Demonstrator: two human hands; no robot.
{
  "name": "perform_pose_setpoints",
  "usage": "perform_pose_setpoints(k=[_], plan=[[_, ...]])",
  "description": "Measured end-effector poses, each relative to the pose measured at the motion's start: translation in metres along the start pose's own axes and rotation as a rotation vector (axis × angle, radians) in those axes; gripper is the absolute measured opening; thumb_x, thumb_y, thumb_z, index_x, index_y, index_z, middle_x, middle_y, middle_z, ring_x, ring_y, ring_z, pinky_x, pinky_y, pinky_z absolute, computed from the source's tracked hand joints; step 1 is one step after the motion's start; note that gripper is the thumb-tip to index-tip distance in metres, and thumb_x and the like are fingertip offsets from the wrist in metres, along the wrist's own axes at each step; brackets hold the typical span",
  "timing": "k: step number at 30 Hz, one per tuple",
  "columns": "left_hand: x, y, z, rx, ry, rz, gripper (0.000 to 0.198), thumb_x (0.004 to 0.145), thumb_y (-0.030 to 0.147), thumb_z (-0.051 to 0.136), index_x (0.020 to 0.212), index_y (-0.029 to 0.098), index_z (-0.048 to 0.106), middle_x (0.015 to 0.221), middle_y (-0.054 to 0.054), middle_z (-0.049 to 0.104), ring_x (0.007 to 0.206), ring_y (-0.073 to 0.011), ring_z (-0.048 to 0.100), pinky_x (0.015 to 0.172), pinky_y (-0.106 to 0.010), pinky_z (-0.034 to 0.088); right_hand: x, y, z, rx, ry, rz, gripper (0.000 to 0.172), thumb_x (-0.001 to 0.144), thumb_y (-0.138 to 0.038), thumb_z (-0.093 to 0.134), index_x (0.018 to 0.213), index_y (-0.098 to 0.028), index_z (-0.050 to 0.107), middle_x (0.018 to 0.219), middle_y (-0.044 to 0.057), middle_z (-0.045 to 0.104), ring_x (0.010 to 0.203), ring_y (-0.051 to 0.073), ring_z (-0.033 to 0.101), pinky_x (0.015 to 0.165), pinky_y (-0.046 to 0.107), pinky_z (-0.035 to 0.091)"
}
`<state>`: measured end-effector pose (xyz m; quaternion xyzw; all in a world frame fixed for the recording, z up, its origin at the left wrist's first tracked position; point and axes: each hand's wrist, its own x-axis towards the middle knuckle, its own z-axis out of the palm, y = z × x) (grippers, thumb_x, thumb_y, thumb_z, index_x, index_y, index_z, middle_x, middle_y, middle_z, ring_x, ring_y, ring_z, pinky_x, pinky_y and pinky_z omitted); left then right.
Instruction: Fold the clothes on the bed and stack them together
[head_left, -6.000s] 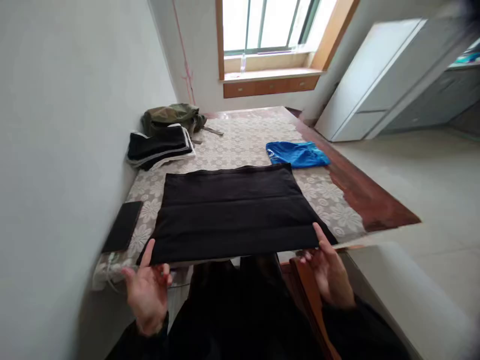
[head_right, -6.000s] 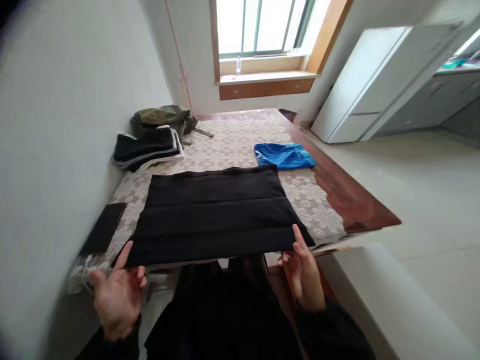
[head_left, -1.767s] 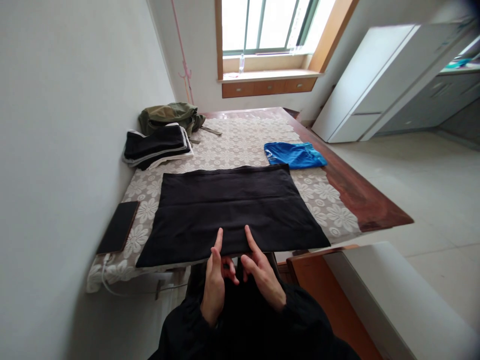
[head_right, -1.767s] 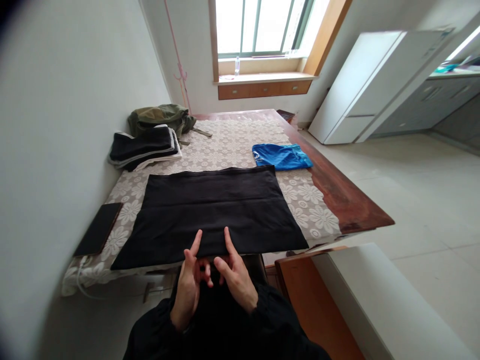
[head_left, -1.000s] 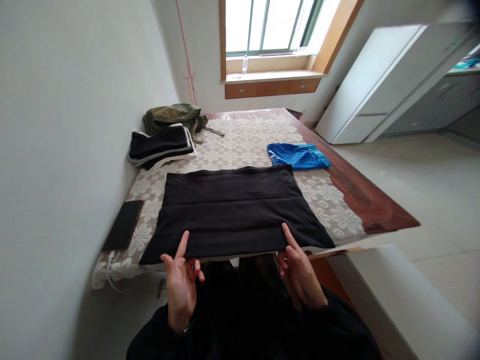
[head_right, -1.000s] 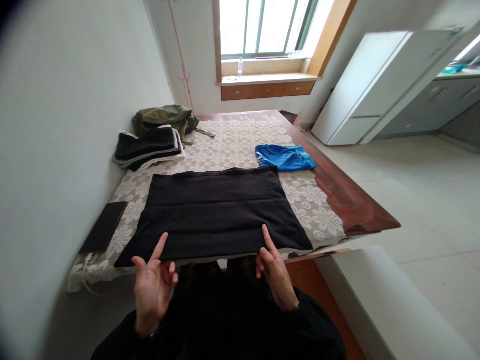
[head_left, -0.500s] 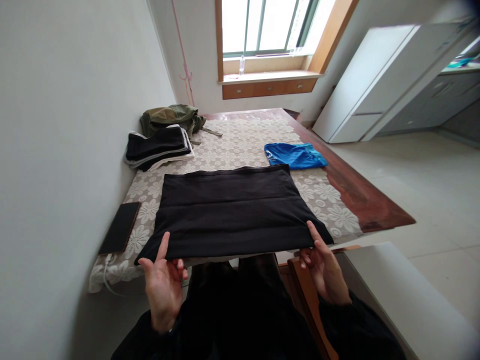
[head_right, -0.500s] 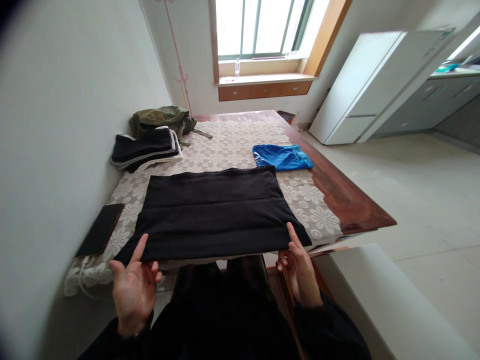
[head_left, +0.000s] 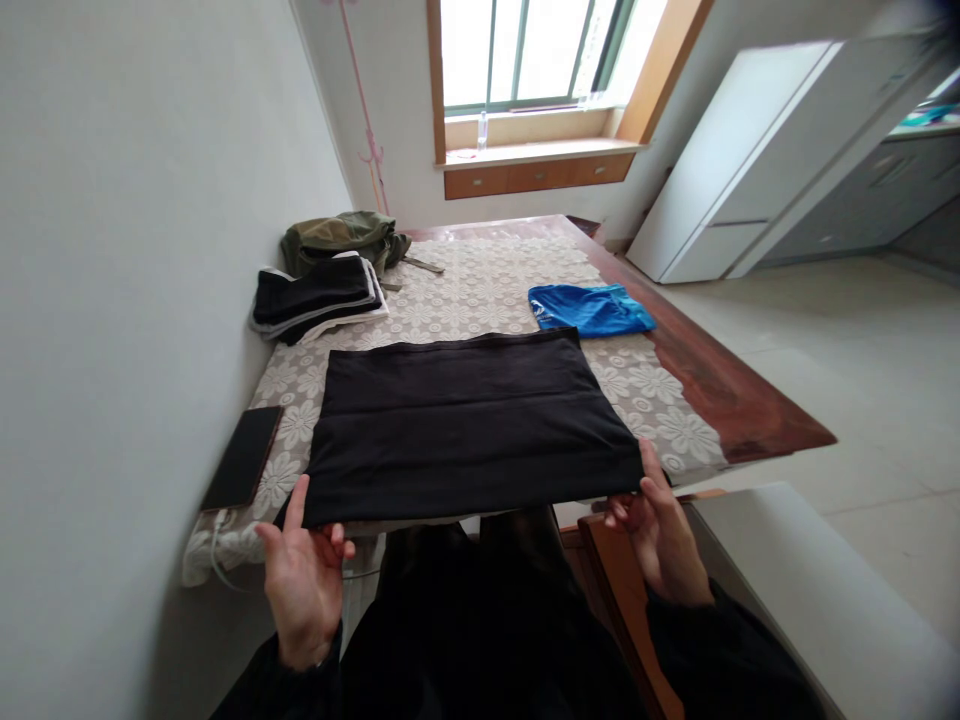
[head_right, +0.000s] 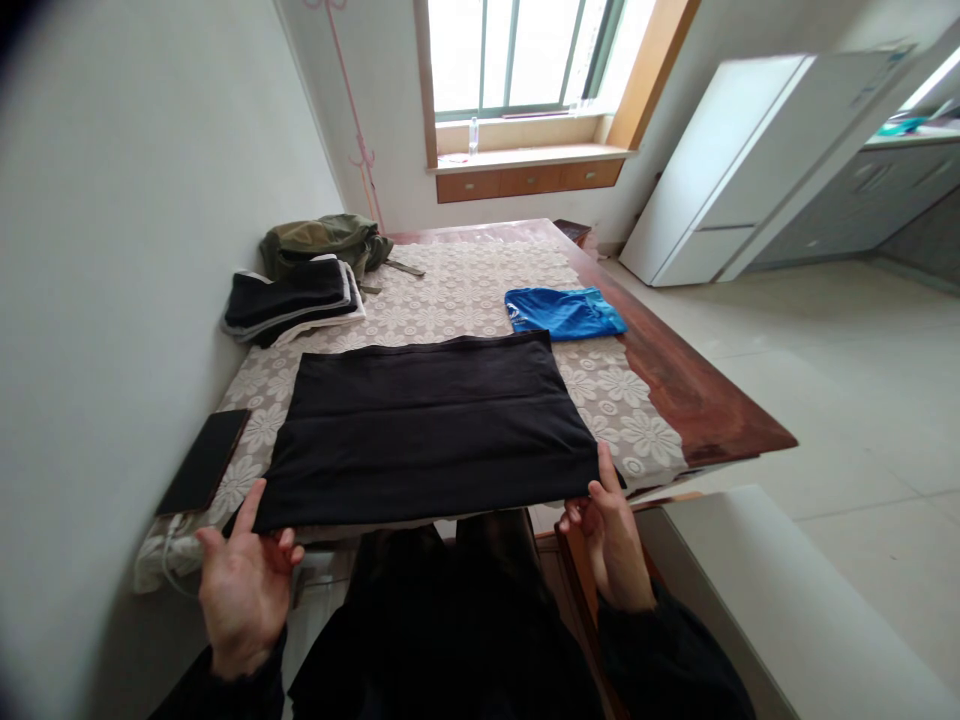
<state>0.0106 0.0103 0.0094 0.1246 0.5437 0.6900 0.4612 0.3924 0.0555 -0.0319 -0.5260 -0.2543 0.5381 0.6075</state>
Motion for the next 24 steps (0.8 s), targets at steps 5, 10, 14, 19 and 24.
perform_pose_setpoints(k=[5,10,14,19,24], plan=[[-0.017,-0.013,0.014,-0.011,-0.166,-0.099,0.103,0.078,0.088,0.06,0.159,0.024,0.047,0.059,0.004,0.05,0.05,-0.0122,0.043,0.043,-0.02,0.042,-0.013,0.008,0.01,0.006,-0.044,-0.006,0.086,0.09,-0.05,0.07,0.166,-0.034,0.032,0.066,-0.005,0.045,0.059,0.014,0.045,0.054,0.025,0.051],[-0.04,-0.049,0.039,-0.032,-0.373,-0.248,0.1,0.084,0.085,0.055,0.161,0.022,0.043,0.059,0.003,0.052,0.047,-0.011,0.043,0.046,-0.021,0.045,-0.04,0.037,0.04,-0.088,-0.29,0.062,0.083,0.097,-0.052,0.061,0.168,-0.031,0.024,0.064,-0.006,0.05,0.057,0.014,0.048,0.059,0.026,0.05],[-0.049,-0.074,0.058,-0.026,-0.486,-0.293,0.096,0.089,0.083,0.049,0.164,0.024,0.036,0.061,0.003,0.054,0.051,-0.013,0.05,0.053,-0.024,0.05,-0.05,0.055,0.074,-0.172,-0.501,0.084,0.092,0.096,-0.055,0.061,0.17,-0.026,0.016,0.064,-0.007,0.049,0.055,0.013,0.048,0.057,0.027,0.049],[-0.051,-0.092,0.066,0.061,-0.512,-0.289,0.085,0.092,0.08,0.05,0.159,0.027,0.048,0.095,-0.009,0.075,0.084,-0.0233,0.069,0.077,-0.034,0.057,-0.059,0.064,0.108,-0.26,-0.695,0.119,0.099,0.093,-0.062,0.064,0.17,-0.023,0.014,0.069,-0.004,0.052,0.055,0.013,0.044,0.052,0.025,0.041],[-0.053,-0.099,0.063,0.175,-0.464,-0.18,0.075,0.094,0.073,0.053,0.151,0.025,0.059,0.141,-0.015,0.065,0.126,-0.0331,0.06,0.094,-0.038,0.054,-0.063,0.067,0.112,-0.348,-0.662,0.053,0.094,0.091,-0.06,0.069,0.168,-0.026,0.027,0.076,-0.001,0.055,0.063,0.016,0.047,0.054,0.026,0.042]])
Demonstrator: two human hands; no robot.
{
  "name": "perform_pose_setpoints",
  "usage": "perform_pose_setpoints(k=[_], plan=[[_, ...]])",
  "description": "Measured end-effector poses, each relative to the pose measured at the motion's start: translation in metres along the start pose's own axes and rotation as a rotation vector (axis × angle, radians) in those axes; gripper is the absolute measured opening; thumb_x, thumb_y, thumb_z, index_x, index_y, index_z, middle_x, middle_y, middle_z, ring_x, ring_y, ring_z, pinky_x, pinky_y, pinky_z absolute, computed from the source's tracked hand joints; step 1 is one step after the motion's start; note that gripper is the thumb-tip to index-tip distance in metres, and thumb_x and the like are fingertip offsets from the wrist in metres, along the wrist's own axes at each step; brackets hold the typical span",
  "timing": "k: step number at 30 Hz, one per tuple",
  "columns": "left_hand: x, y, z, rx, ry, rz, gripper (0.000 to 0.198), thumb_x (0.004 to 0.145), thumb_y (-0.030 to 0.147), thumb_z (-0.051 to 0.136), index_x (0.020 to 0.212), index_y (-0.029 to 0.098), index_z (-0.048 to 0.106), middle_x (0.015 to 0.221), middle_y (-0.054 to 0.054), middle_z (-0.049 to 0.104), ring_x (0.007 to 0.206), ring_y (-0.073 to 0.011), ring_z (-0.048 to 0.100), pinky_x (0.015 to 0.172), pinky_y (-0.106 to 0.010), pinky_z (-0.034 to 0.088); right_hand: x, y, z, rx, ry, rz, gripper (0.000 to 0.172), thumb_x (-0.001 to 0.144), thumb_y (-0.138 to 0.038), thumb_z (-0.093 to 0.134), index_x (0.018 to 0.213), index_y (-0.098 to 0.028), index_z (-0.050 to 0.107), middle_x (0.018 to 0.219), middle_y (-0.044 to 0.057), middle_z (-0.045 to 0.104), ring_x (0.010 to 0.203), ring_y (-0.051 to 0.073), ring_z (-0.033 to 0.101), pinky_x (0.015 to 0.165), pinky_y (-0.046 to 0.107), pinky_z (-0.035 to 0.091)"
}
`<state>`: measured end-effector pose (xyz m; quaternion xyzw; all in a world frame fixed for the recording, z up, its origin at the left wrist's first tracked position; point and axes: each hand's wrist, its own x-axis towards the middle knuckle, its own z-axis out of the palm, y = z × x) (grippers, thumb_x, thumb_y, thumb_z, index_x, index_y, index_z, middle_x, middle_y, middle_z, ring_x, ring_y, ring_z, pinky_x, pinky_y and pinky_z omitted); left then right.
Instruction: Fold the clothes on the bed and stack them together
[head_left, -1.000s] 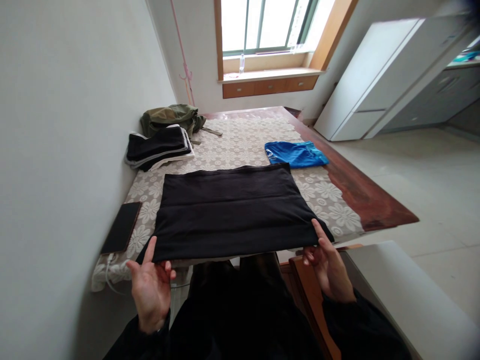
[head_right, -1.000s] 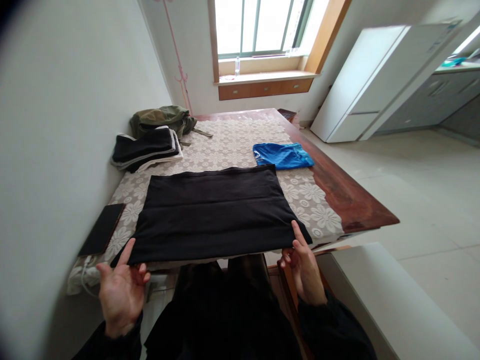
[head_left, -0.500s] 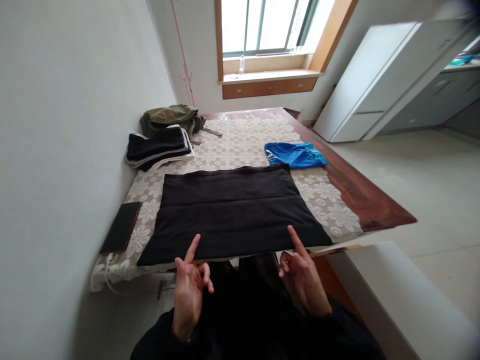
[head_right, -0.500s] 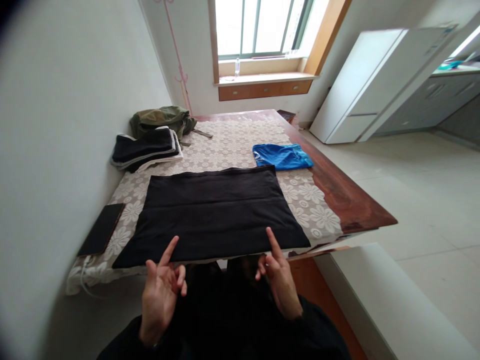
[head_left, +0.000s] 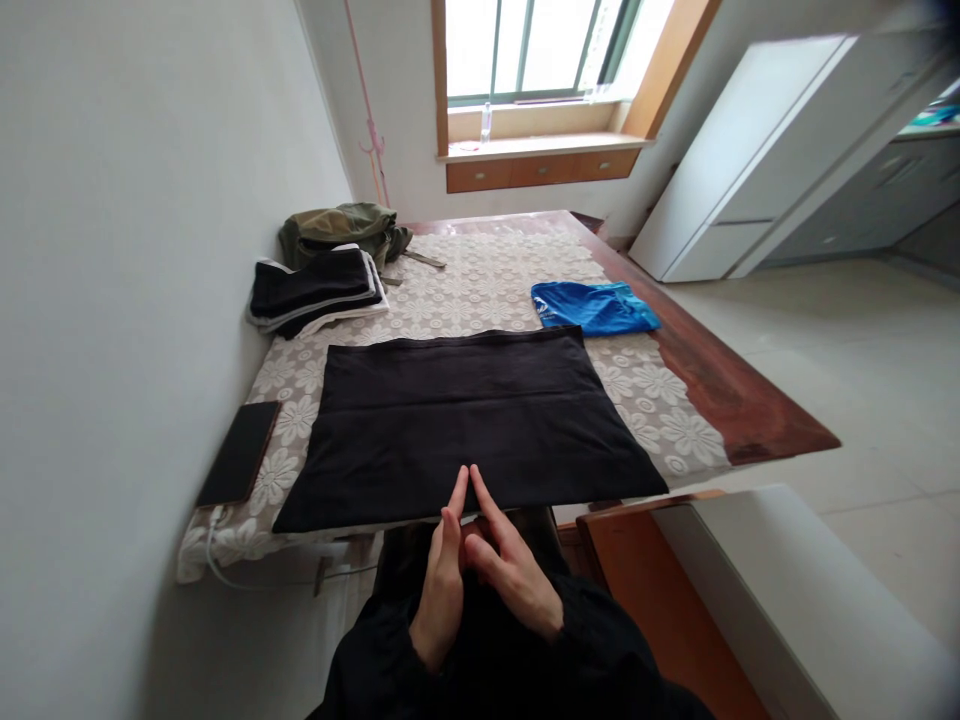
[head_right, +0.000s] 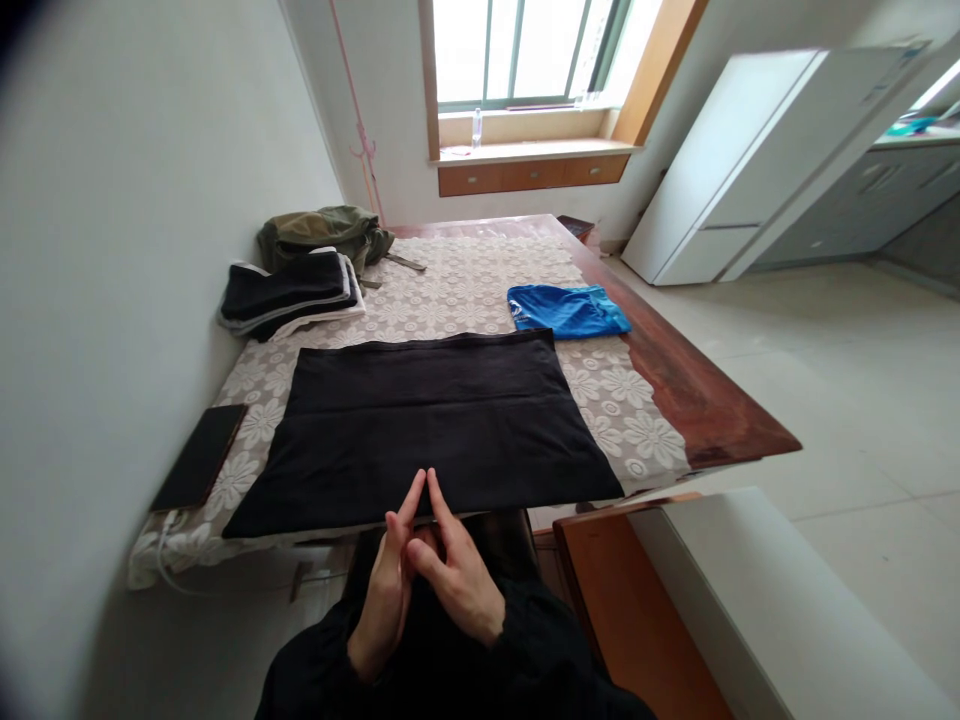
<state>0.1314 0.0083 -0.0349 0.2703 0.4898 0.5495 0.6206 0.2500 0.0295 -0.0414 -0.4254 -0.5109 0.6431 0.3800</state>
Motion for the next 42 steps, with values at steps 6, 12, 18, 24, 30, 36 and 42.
perform_pose_setpoints(k=[6,12,18,24,30,36,42], plan=[[-0.002,0.007,0.001,-0.088,-0.021,-0.073,0.091,0.092,0.078,0.053,0.164,0.025,0.038,0.068,0.0,0.06,0.06,-0.016,0.055,0.059,-0.027,0.047,-0.001,0.001,-0.009,0.127,-0.059,0.041,0.106,0.094,-0.066,0.061,0.17,-0.023,0.0,0.071,-0.005,0.053,0.057,0.013,0.045,0.054,0.025,0.042],[-0.002,0.03,-0.01,-0.117,0.117,-0.031,0.095,0.088,0.082,0.054,0.162,0.024,0.042,0.062,0.003,0.053,0.053,-0.0109,0.044,0.053,-0.023,0.04,-0.004,0.004,-0.037,0.047,0.089,0.033,0.095,0.098,-0.063,0.056,0.17,-0.025,0.009,0.067,-0.006,0.05,0.058,0.014,0.049,0.059,0.027,0.047],[-0.003,0.048,-0.028,-0.18,0.198,-0.018,0.098,0.085,0.085,0.055,0.16,0.022,0.046,0.063,0.003,0.052,0.053,-0.0105,0.042,0.05,-0.021,0.039,-0.012,0.002,-0.064,0.101,0.251,0.033,0.093,0.096,-0.061,0.059,0.17,-0.026,0.015,0.063,-0.007,0.046,0.055,0.014,0.045,0.055,0.025,0.047],[-0.005,0.07,-0.052,-0.185,0.298,0.037,0.102,0.084,0.087,0.053,0.159,0.018,0.047,0.061,0.003,0.048,0.054,-0.0118,0.042,0.047,-0.02,0.04,-0.022,-0.007,-0.092,0.175,0.412,0.052,0.094,0.095,-0.063,0.062,0.169,-0.029,0.017,0.062,-0.008,0.046,0.054,0.014,0.046,0.055,0.025,0.046],[-0.007,0.08,-0.076,-0.169,0.336,0.07,0.108,0.08,0.09,0.055,0.16,0.018,0.045,0.06,0.003,0.05,0.052,-0.0116,0.042,0.046,-0.021,0.041,-0.028,-0.013,-0.12,0.113,0.493,0.044,0.097,0.093,-0.059,0.067,0.17,-0.03,0.015,0.061,-0.008,0.047,0.055,0.014,0.048,0.058,0.027,0.049],[-0.005,0.085,-0.114,0.004,0.44,0.107,0.091,0.079,0.073,0.073,0.152,0.022,0.057,0.061,0.005,0.051,0.051,-0.0101,0.043,0.045,-0.019,0.043,-0.036,-0.008,-0.166,-0.158,0.568,0.0,0.084,0.095,-0.056,0.062,0.167,-0.024,0.031,0.058,-0.007,0.048,0.053,0.014,0.049,0.055,0.026,0.047],[-0.004,0.097,-0.161,0.55,0.372,0.137,0.077,0.074,0.052,0.079,0.142,0.018,0.064,0.054,0.006,0.055,0.048,-0.0133,0.049,0.045,-0.022,0.044,-0.044,-0.002,-0.218,-0.618,0.469,-0.12,0.051,0.093,-0.047,0.066,0.138,-0.023,0.066,0.076,0.0,0.07,0.062,0.018,0.063,0.062,0.029,0.055]])
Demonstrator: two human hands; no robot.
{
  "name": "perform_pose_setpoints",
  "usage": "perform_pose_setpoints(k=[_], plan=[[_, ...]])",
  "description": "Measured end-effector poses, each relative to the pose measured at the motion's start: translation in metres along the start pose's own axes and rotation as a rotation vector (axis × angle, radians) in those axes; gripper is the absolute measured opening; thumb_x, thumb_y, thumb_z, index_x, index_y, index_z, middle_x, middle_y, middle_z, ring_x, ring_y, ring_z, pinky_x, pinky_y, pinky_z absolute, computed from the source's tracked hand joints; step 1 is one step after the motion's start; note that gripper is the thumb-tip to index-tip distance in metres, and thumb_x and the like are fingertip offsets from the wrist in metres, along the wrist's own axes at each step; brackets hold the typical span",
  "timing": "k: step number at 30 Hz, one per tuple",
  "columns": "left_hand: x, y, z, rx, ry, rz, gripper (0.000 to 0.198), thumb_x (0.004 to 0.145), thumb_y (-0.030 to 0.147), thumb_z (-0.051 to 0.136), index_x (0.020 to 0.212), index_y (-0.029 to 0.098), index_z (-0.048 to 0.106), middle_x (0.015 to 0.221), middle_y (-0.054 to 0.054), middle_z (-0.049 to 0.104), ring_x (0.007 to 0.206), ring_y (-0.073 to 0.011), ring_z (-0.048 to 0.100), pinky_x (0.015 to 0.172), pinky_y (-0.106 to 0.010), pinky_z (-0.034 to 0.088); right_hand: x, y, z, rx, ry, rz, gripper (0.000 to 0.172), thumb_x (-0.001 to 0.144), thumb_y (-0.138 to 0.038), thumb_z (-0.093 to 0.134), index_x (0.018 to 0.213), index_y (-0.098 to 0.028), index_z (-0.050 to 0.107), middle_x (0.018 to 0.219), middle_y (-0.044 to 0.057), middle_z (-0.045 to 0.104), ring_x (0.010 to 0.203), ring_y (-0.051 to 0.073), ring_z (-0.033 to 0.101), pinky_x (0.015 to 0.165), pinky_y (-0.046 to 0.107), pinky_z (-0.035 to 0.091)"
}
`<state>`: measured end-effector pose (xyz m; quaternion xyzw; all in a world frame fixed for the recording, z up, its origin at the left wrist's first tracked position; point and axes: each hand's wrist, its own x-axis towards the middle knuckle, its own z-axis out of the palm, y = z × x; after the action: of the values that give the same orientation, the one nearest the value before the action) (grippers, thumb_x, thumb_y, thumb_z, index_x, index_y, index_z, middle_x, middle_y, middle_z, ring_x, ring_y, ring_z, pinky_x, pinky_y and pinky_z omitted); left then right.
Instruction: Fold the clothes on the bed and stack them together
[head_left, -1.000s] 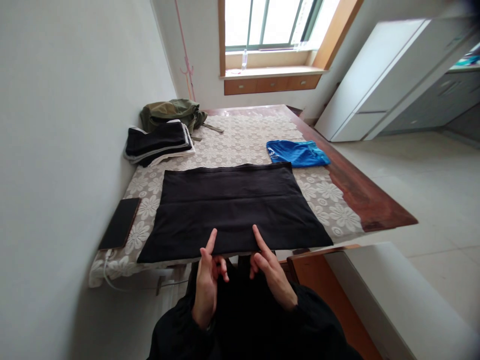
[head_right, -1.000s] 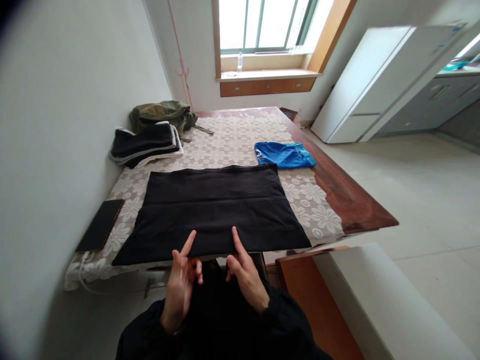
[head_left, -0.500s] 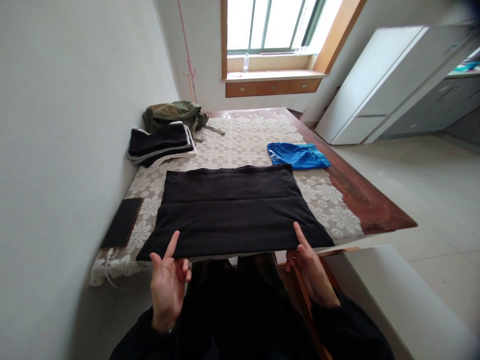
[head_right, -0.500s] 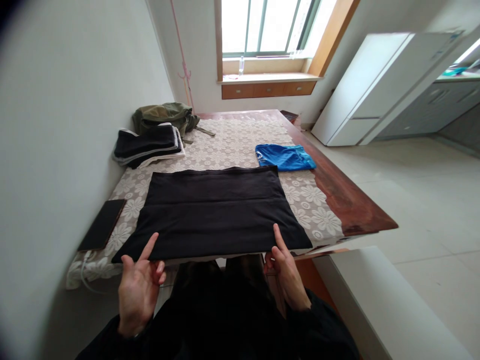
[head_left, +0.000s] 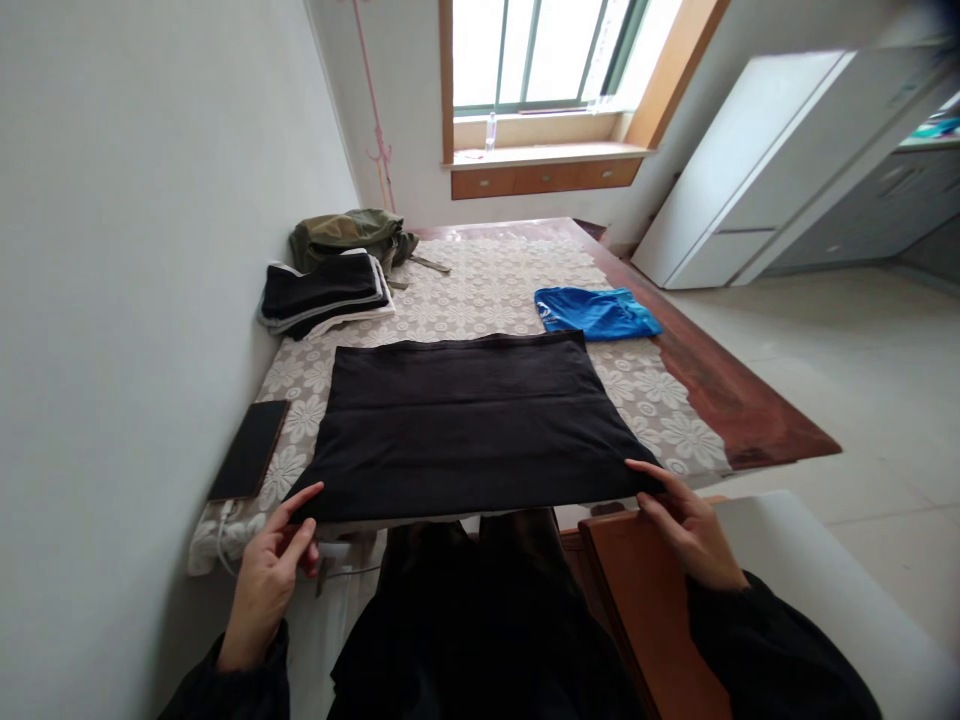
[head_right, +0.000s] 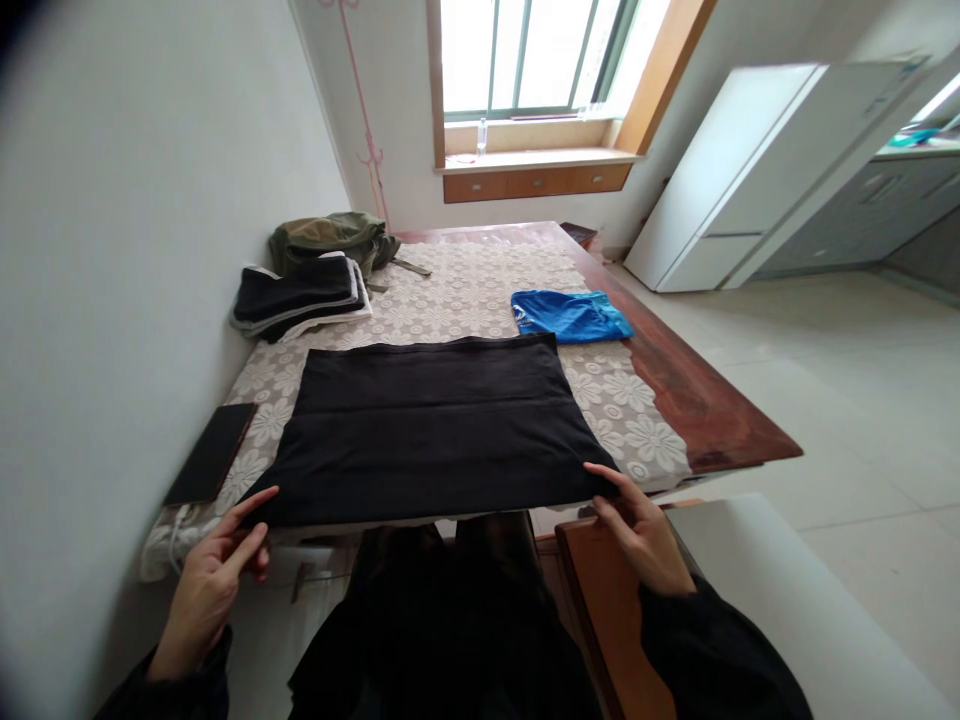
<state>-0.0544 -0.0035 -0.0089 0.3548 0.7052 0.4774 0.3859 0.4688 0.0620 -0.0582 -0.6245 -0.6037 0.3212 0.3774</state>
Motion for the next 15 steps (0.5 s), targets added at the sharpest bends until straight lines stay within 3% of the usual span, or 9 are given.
perform_pose_setpoints(k=[4,8,11,15], plan=[[0.008,-0.007,-0.012,0.215,0.004,0.073,0.063,0.07,0.048,0.078,0.125,0.018,0.072,0.06,0.002,0.065,0.053,-0.0179,0.06,0.049,-0.025,0.048,0.007,0.018,-0.013,-0.08,0.056,-0.135,0.031,0.09,-0.042,0.067,0.115,-0.024,0.072,0.101,0.006,0.079,0.075,0.02,0.074,0.073,0.031,0.061],[0.012,-0.014,-0.017,0.302,0.12,0.125,0.047,0.074,0.051,0.074,0.109,0.021,0.074,0.072,-0.001,0.074,0.057,-0.0196,0.067,0.056,-0.028,0.053,0.014,0.032,-0.019,-0.166,0.144,-0.152,0.024,0.089,-0.042,0.068,0.105,-0.025,0.075,0.083,0.003,0.078,0.065,0.02,0.074,0.061,0.028,0.06],[0.014,-0.019,-0.023,0.377,0.177,0.195,0.041,0.077,0.053,0.073,0.105,0.023,0.076,0.075,0.0,0.074,0.057,-0.018,0.066,0.058,-0.027,0.054,0.02,0.037,-0.022,-0.243,0.208,-0.231,0.024,0.09,-0.045,0.068,0.102,-0.026,0.077,0.09,0.004,0.079,0.07,0.02,0.074,0.06,0.028,0.059],[0.021,-0.026,-0.033,0.576,0.333,0.489,0.028,0.087,0.05,0.068,0.098,0.027,0.08,0.081,0.0,0.069,0.053,-0.0136,0.058,0.056,-0.027,0.051,0.027,0.034,-0.024,-0.324,0.247,-0.44,0.018,0.095,-0.041,0.067,0.099,-0.029,0.08,0.099,0.005,0.074,0.088,0.022,0.072,0.071,0.031,0.058]])
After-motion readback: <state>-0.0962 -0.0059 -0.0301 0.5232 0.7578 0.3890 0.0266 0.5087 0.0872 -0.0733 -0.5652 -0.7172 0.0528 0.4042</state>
